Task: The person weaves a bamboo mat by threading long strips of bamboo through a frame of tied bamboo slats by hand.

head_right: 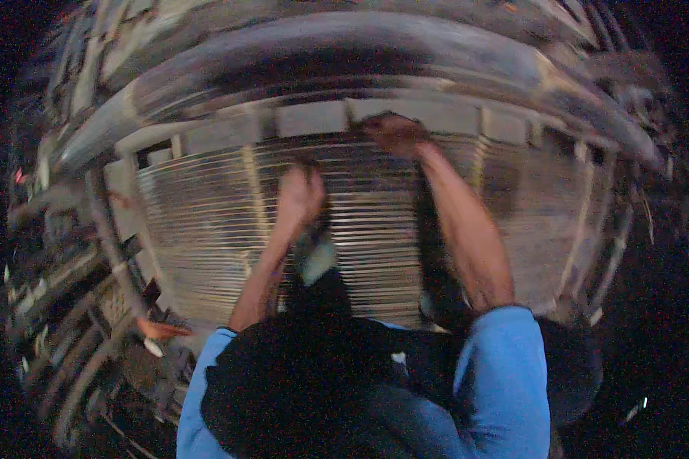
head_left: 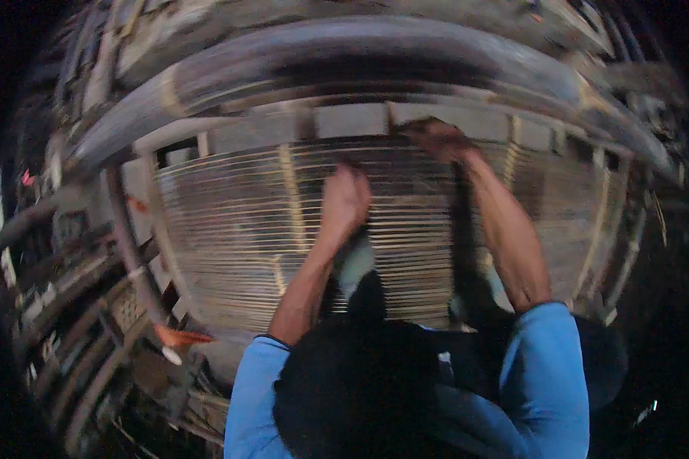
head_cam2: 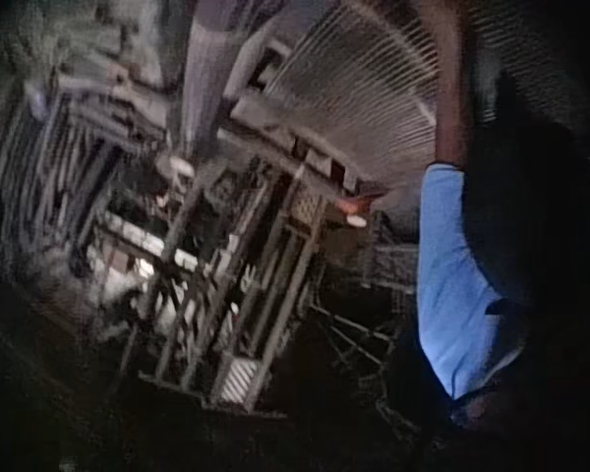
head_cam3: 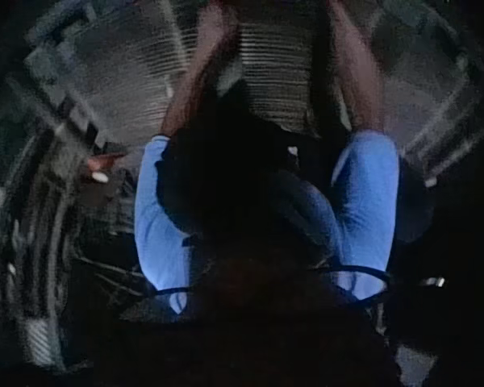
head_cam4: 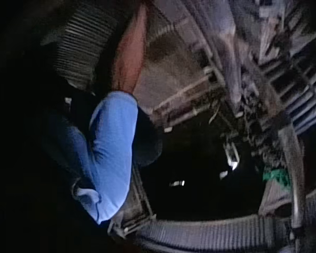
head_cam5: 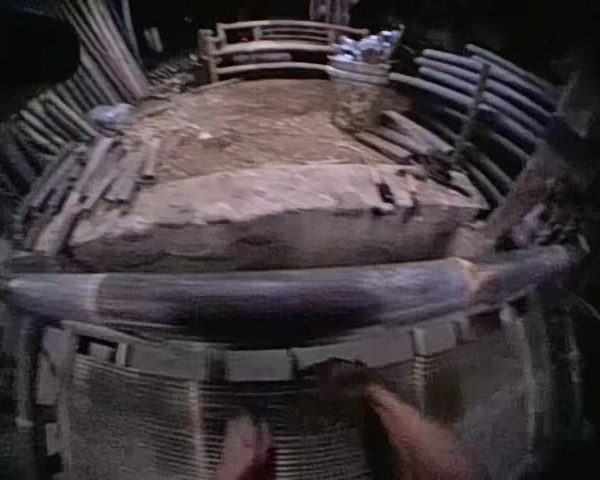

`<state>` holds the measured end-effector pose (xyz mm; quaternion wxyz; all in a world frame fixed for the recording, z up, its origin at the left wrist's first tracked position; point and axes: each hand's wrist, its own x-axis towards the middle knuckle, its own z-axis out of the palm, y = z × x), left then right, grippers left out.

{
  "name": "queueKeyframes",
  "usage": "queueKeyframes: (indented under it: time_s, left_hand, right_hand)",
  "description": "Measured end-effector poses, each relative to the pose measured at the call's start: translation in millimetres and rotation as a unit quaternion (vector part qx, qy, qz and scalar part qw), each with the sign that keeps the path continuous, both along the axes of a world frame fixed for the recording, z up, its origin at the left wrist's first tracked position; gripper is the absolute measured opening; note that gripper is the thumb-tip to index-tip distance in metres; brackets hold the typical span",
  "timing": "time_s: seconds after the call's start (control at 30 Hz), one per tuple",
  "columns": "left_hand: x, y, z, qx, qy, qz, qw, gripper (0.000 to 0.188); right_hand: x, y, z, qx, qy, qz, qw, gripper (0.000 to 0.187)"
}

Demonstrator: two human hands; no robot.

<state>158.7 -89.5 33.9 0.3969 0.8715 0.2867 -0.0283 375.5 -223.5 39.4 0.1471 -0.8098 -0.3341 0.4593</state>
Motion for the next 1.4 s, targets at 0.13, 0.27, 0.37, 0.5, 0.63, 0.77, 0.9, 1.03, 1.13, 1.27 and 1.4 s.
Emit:
queueKeyframes:
  time_s: [0.13, 0.27, 0.37, 0.5, 0.63, 0.77, 0.9, 1.03, 1.13, 1.27, 1.4]
  left_hand:
    - [-23.1, 24.9, 47.2, -0.089, -0.004, -0.017, 0.996, 0.029]
    - [-19.1, 34.9, 64.9, -0.186, -0.042, -0.004, 0.982, 0.037]
    - [-15.8, 30.4, 67.1, -0.340, -0.232, 0.018, 0.911, 0.044]
    - [-17.5, 7.5, 68.2, -0.586, -0.347, 0.166, 0.713, 0.048]
    - [-26.8, -11.8, 42.7, -0.598, -0.342, 0.206, 0.695, 0.049]
    - [-36.6, -13.1, 49.1, -0.545, -0.345, 0.193, 0.739, 0.052]
    - [-38.9, -7.3, 55.8, -0.537, -0.324, 0.185, 0.756, 0.053]
    - [-36.3, -2.3, 54.0, -0.485, -0.293, 0.152, 0.810, 0.052]
    - [-43.1, -1.7, 61.3, -0.490, -0.309, 0.137, 0.804, 0.048]
    - [-42.2, -6.8, 73.4, -0.392, -0.135, 0.089, 0.905, 0.033]
    - [-59.6, 7.3, 59.1, -0.241, -0.142, 0.053, 0.959, 0.028]
  right_hand:
    - [-12.6, 5.9, -4.4, 0.004, -0.047, -0.013, 0.999, 0.037]
    - [25.5, -34.2, -93.9, 0.112, -0.020, -0.037, 0.993, 0.034]
    - [10.8, -30.4, -103.0, 0.009, -0.072, -0.014, 0.997, 0.032]
    - [-31.3, 3.8, -29.2, 0.086, -0.117, -0.081, 0.986, 0.030]
    - [-21.1, -31.9, -31.1, 0.118, -0.162, -0.151, 0.968, 0.024]
    - [-75.2, -4.0, 8.1, 0.245, -0.295, -0.064, 0.921, 0.026]
    - [-97.9, 13.7, 23.3, 0.363, -0.207, 0.079, 0.905, 0.025]
    - [-87.7, 20.9, 20.3, 0.320, -0.077, 0.106, 0.938, 0.031]
    - [-124.3, 11.9, -10.6, 0.366, 0.001, -0.050, 0.929, 0.029]
    - [-95.3, -5.6, 10.6, 0.312, -0.046, 0.094, 0.944, 0.018]
    - [-72.6, -28.3, 61.9, 0.322, -0.139, 0.190, 0.917, 0.032]
